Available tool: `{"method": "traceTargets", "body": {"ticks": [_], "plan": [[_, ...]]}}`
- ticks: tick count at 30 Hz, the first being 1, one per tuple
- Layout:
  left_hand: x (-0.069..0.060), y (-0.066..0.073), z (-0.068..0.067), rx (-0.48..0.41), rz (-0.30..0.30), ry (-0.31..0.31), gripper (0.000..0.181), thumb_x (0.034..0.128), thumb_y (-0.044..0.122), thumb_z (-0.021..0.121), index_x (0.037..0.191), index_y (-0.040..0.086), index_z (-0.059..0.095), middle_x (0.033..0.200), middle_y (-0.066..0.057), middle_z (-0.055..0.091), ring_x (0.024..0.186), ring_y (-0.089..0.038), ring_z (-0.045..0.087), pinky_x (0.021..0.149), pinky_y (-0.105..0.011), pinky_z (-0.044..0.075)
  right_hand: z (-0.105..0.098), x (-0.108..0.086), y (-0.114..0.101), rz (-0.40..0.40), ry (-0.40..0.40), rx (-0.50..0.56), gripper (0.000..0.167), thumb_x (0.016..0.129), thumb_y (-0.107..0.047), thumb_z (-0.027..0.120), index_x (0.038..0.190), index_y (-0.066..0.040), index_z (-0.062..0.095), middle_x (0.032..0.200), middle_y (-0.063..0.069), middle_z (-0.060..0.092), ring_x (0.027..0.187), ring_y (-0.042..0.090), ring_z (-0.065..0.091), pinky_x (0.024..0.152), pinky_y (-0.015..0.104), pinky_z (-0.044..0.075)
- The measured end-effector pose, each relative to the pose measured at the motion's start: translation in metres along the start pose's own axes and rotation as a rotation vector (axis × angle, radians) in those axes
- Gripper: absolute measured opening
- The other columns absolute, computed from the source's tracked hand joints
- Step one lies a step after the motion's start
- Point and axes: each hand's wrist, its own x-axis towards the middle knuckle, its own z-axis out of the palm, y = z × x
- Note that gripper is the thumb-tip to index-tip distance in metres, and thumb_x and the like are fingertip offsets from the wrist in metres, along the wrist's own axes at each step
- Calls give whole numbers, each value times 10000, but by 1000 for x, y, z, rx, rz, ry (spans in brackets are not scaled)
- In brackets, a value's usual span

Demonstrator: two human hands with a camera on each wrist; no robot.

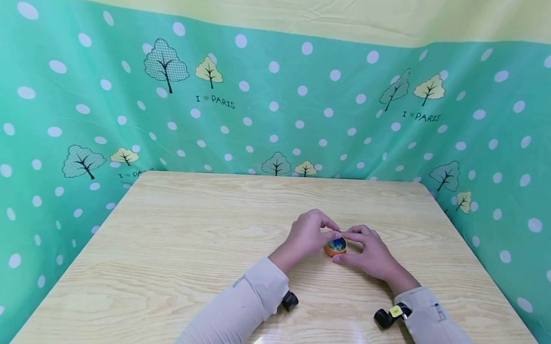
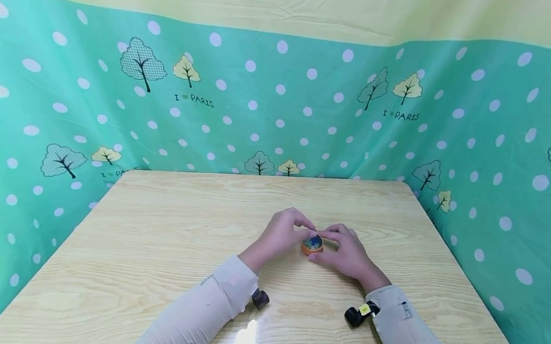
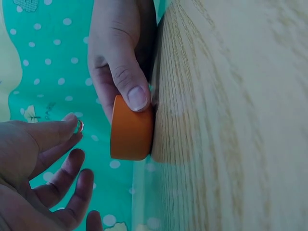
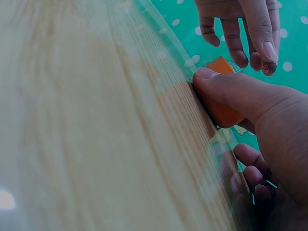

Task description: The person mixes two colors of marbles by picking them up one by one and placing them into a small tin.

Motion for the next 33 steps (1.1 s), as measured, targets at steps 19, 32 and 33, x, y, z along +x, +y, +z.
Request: {"method": "traceTargets", "body": {"ticks": [19,32,33], "plan": [[0,1,1,-5,1,-4,80,938,357,782,979,304,825,1068,117,668,1052,-150,634,850,-317,515,-1,0,-2,-4,-4,6,728,738,-627,864,1312,-201,726,1307,23,572,1235,303,482,1020,600,412],[0,3,1,-15,-4,-6,78,937,356,783,976,301,823,1075,118,673,1055,-147,637,856,-324,515,-1,0,-3,-13,-3,-10,691,753,-611,862,1317,-235,726,1319,36,575,1242,311,479,1015,609,406],[0,3,1,-14,-2,-6,80,938,355,782,977,299,823,1072,119,672,1053,-145,636,851,-320,514,-1,0,-3,-16,-1,-7,690,752,-608,865,1314,-233,727,1313,31,576,1237,306,480,1013,604,407]]}}
